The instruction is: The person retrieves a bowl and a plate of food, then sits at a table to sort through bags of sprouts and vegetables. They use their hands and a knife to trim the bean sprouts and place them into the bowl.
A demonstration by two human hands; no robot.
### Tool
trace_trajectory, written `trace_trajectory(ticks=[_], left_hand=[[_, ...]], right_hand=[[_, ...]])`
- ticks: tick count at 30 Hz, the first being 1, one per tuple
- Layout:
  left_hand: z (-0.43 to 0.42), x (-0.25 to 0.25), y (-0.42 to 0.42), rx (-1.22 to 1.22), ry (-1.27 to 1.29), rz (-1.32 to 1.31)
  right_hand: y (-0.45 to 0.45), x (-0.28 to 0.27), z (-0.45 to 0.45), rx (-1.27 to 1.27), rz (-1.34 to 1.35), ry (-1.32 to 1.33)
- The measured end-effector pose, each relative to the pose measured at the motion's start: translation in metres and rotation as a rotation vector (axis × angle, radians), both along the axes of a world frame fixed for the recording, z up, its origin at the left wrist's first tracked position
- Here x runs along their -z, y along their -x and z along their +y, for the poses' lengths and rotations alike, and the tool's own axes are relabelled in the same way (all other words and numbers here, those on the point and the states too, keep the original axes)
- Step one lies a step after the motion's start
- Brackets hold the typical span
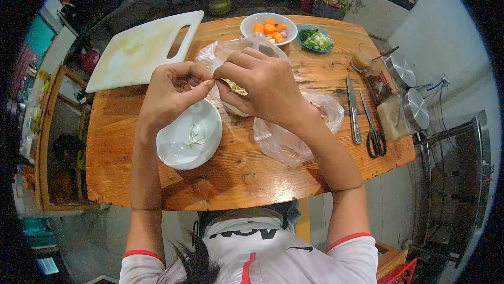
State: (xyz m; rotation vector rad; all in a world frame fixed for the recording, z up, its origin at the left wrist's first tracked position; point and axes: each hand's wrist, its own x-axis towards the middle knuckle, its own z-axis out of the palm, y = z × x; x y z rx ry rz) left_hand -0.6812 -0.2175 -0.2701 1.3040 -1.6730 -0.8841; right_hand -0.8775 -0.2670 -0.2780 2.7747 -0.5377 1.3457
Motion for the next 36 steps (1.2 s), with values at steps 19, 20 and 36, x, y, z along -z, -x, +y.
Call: trace_trajectory(ticks=[19,20,36], left_hand=[[0.005,-0.009,0.001,0.12,-0.091,0.039],[0.006,-0.01,0.001,0.132,-0.098,0.06],[0.016,-0.016,-0.034,0.279,-0.229,-0.527]], right_hand=[[0.005,-0.006,0.003,-0.119,0.005,-0.151],[0.005,-0.007,0.004,-0.122,-0.002,-0.153],[0.074,-0.026,-0.011,0.197,0.512,-0.588]])
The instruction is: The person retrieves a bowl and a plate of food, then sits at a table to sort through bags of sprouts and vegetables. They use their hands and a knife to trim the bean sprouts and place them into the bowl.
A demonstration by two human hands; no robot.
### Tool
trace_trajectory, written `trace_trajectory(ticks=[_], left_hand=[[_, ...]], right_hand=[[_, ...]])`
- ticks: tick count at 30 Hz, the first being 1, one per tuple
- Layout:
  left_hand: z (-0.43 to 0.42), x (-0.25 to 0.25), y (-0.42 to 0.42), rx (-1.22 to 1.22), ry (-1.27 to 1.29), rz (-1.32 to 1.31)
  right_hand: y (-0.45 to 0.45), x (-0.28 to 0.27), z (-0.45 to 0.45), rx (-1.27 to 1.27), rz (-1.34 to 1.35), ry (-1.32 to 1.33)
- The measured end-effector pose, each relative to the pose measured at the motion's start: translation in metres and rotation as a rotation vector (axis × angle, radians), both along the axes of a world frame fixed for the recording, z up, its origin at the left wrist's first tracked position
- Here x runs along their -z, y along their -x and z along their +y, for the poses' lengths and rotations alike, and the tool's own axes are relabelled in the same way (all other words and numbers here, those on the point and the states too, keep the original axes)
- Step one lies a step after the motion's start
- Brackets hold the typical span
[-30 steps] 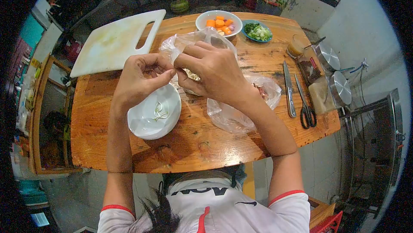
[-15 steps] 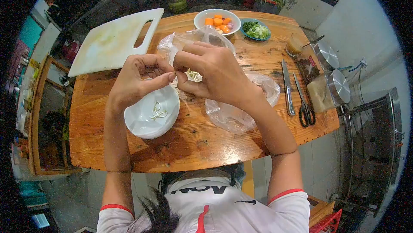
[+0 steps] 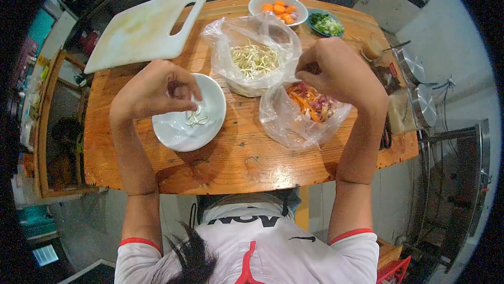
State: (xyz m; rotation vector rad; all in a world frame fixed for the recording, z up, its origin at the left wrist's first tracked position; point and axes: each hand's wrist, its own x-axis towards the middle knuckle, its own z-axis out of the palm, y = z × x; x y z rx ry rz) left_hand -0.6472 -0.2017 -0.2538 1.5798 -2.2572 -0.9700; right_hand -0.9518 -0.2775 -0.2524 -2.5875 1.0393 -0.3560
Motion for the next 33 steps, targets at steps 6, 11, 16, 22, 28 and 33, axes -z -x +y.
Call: trace_trajectory(ticks=[6,11,16,22,28,33], left_hand=[[-0.016,0.013,0.003,-0.039,0.001,-0.299],[-0.014,0.011,0.006,-0.129,0.256,-0.257],[-0.015,0.008,0.025,-0.115,0.606,0.116],[-0.018,0.036,0.04,0.08,0.618,0.046],[-0.02,0.042,0.027,0.078,0.489,-0.083],[-0.021,0.037,0.028,0.083,0.515,-0.04]], right_hand=[[0.009,-0.012,0.001,0.192,0.178,-0.05],[0.011,-0.008,-0.003,0.213,0.106,0.021],[-0.003,-0.001,-0.012,0.159,0.02,0.132],[-0.057,0.053,-0.026,0.002,-0.243,0.324],[-0.067,0.077,-0.036,0.117,0.067,0.385],[-0.057,0.052,-0.027,0.128,-0.028,0.26]])
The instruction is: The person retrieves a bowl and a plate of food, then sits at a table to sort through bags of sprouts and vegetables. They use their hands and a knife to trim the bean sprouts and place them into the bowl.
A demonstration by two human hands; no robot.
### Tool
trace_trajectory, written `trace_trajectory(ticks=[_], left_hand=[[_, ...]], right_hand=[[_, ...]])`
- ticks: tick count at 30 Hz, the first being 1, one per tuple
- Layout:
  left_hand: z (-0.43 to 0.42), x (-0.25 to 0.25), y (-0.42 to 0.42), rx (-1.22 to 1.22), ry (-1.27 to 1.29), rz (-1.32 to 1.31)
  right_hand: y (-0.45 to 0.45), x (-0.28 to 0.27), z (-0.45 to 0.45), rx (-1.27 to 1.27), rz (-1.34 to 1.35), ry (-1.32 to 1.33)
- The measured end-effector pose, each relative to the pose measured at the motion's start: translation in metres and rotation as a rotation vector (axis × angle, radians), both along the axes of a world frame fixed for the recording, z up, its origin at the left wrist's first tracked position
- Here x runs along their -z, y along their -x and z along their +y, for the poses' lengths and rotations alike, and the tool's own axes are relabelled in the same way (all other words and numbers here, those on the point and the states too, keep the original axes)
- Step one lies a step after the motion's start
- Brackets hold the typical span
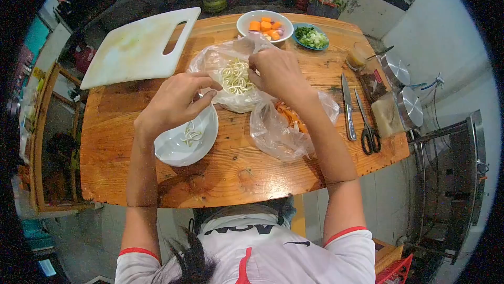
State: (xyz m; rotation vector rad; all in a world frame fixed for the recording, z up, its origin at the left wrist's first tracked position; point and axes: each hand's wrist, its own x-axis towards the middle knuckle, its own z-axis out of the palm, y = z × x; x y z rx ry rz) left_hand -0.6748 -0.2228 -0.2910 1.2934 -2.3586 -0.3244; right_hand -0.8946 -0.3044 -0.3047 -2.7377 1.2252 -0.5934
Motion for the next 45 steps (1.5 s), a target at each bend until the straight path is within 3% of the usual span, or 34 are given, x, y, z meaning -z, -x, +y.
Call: trace_trajectory(ticks=[3,6,15,18,21,27,30,36,40,45], left_hand=[[0.0,0.001,0.0,0.002,-0.015,-0.017],[0.0,0.003,0.0,0.007,0.008,-0.008],[-0.001,-0.002,0.0,-0.026,0.023,0.045],[0.001,-0.001,0.0,-0.02,0.013,0.055],[0.002,-0.003,0.001,-0.008,0.013,0.06],[0.001,-0.007,0.001,-0.03,0.028,0.088],[0.002,-0.006,0.002,-0.018,0.027,0.09],[0.003,-0.005,0.002,-0.002,0.026,0.083],[0.004,-0.012,0.005,-0.06,0.026,0.074],[0.0,-0.011,0.009,-0.236,-0.055,0.434]], right_hand=[[0.001,0.008,-0.001,-0.054,-0.016,0.051],[-0.003,0.021,-0.008,-0.066,0.148,0.147],[0.005,0.002,-0.004,-0.037,-0.016,0.011],[-0.002,0.015,-0.006,-0.147,-0.04,0.214],[-0.004,0.021,-0.01,-0.106,0.078,0.208],[0.003,0.0,-0.004,-0.019,-0.05,0.062],[-0.001,0.012,-0.006,-0.123,-0.1,0.161],[-0.001,0.021,-0.011,-0.1,0.063,0.212],[0.008,0.003,-0.006,-0.056,-0.065,0.018],[0.007,-0.02,-0.001,-0.119,-0.392,-0.302]])
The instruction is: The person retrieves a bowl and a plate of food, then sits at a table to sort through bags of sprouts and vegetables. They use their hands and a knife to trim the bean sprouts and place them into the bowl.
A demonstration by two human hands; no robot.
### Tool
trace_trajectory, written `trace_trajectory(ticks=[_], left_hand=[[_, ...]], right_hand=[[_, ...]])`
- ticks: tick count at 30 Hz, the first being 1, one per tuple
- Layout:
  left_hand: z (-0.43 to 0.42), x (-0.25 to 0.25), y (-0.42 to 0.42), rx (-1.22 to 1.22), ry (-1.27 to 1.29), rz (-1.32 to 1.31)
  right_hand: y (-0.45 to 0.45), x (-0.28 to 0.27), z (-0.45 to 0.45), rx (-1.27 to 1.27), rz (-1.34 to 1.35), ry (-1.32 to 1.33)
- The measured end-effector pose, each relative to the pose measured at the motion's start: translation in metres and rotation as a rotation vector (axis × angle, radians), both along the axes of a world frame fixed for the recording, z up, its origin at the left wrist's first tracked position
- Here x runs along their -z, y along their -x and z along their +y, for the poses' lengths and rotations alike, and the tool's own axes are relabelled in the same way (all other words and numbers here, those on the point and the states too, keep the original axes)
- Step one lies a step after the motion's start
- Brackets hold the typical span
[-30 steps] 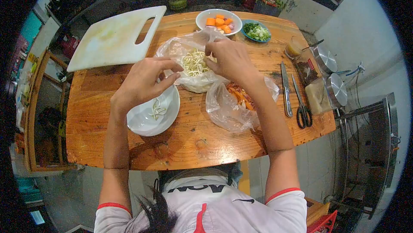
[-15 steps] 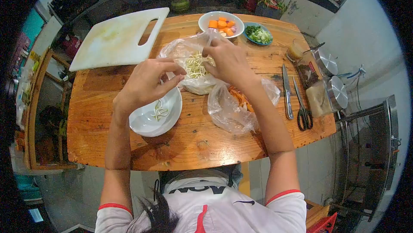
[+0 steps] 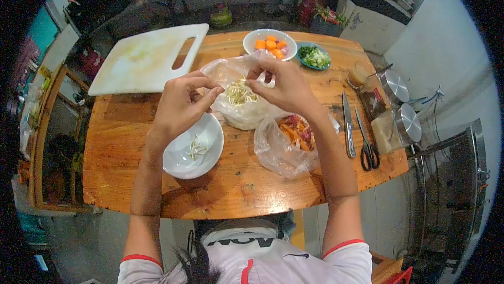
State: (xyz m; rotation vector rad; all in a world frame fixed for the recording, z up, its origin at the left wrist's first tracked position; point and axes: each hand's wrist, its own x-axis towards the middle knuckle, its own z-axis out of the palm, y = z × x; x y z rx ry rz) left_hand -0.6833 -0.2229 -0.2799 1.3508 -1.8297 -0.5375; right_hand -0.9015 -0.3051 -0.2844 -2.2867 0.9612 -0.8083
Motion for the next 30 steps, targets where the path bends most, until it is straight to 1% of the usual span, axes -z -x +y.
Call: trace_trajectory(ticks=[3,4,7,10,11,14,17,20,23,25,28,30], left_hand=[[0.0,-0.006,0.0,-0.013,-0.131,0.225],[0.0,-0.007,0.0,-0.009,-0.181,0.299],[0.002,-0.011,0.004,0.017,-0.217,0.449],[0.002,-0.009,0.007,0.094,-0.191,0.595],[0.001,-0.007,0.007,0.095,-0.196,0.612],[-0.001,-0.003,0.005,0.1,-0.208,0.65],[0.0,-0.007,0.005,0.128,-0.23,0.666],[-0.001,-0.006,0.002,0.17,-0.251,0.658],[-0.001,-0.006,-0.001,0.194,-0.292,0.621],[0.001,-0.009,-0.003,0.193,-0.342,0.611],[0.003,-0.011,-0.005,0.189,-0.357,0.531],[0.003,-0.013,-0.004,0.188,-0.351,0.526]], right_hand=[[-0.009,-0.001,0.01,-0.062,-0.176,-0.04],[-0.013,0.0,0.014,-0.066,-0.227,0.005],[-0.023,-0.006,0.027,-0.051,-0.285,0.062],[-0.027,-0.004,0.031,-0.035,-0.324,0.044],[-0.026,-0.003,0.032,-0.039,-0.334,0.046],[-0.023,-0.007,0.033,-0.102,-0.303,0.16],[-0.02,-0.018,0.035,-0.053,-0.297,0.231],[-0.021,-0.021,0.038,-0.06,-0.285,0.446],[-0.02,-0.017,0.034,-0.127,-0.145,0.721],[-0.02,-0.018,0.038,-0.149,-0.099,0.716],[-0.018,-0.018,0.04,-0.157,-0.062,0.73],[-0.017,-0.018,0.041,-0.147,-0.053,0.754]])
